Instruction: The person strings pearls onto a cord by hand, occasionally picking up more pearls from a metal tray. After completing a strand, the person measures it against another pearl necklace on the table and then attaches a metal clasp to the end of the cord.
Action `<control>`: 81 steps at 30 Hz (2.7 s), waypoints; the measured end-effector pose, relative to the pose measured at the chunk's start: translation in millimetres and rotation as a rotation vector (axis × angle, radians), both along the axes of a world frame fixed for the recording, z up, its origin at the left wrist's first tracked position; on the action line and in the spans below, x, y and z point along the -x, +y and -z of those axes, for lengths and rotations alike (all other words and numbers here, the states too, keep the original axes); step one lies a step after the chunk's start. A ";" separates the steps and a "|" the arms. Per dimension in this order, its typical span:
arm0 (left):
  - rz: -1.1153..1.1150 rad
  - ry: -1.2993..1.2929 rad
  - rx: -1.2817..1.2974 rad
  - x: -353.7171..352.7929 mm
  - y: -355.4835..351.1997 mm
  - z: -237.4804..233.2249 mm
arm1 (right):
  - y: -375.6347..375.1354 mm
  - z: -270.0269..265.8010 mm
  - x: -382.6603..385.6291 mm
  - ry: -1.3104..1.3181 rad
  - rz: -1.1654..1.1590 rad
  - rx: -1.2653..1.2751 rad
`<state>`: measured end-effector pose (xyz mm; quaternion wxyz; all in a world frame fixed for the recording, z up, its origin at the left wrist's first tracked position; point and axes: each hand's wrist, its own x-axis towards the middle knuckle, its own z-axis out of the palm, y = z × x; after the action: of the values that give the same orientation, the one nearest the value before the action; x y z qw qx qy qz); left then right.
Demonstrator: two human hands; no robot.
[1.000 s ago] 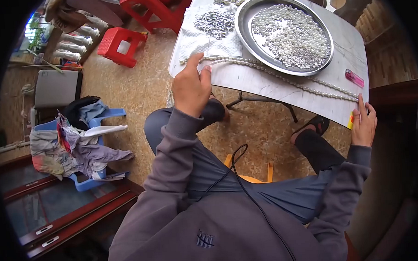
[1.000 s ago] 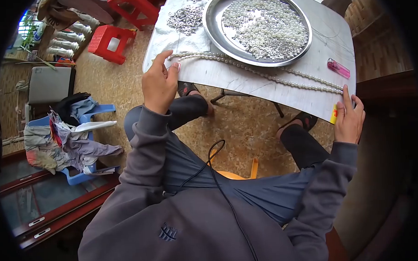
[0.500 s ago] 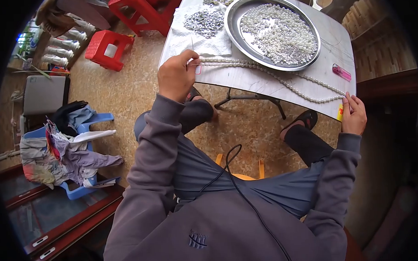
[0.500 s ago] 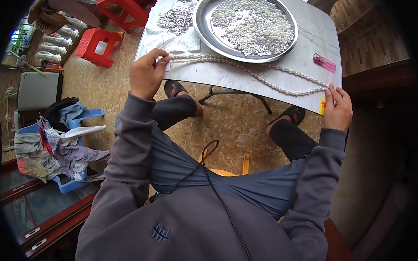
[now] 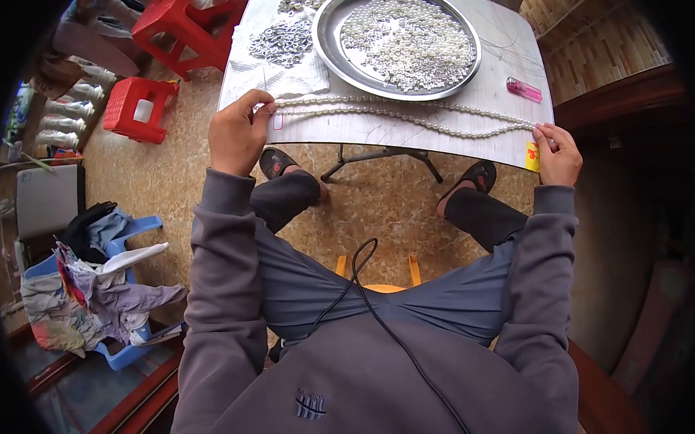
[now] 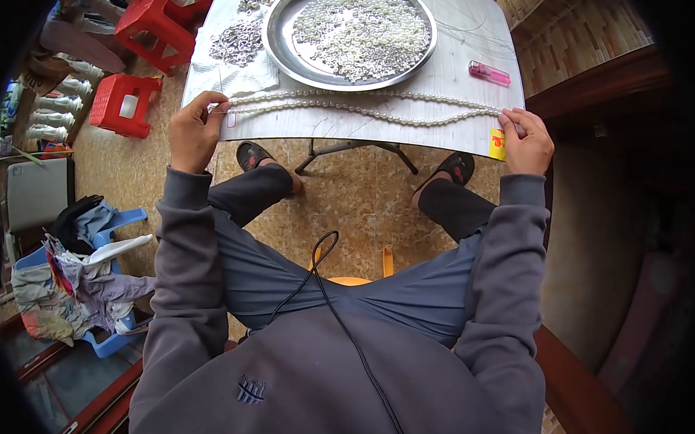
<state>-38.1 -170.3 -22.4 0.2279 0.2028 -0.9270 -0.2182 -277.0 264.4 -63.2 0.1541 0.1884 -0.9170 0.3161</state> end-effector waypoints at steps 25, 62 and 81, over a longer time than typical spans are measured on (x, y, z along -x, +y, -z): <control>-0.013 -0.035 0.040 -9.0 -12.1 -4.1 | -16.7 14.3 -2.1 0.042 0.056 0.031; 0.083 -0.008 -0.108 -14.5 6.1 -8.1 | -16.1 0.9 0.4 0.113 0.045 0.022; -0.045 -0.094 0.067 -13.4 3.8 -2.3 | -6.7 -1.1 17.0 -0.003 -0.109 0.019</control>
<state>-24.7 -166.5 -20.1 0.1957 0.2258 -0.9387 -0.1720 -294.0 257.7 -62.1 0.1372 0.2359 -0.9025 0.3331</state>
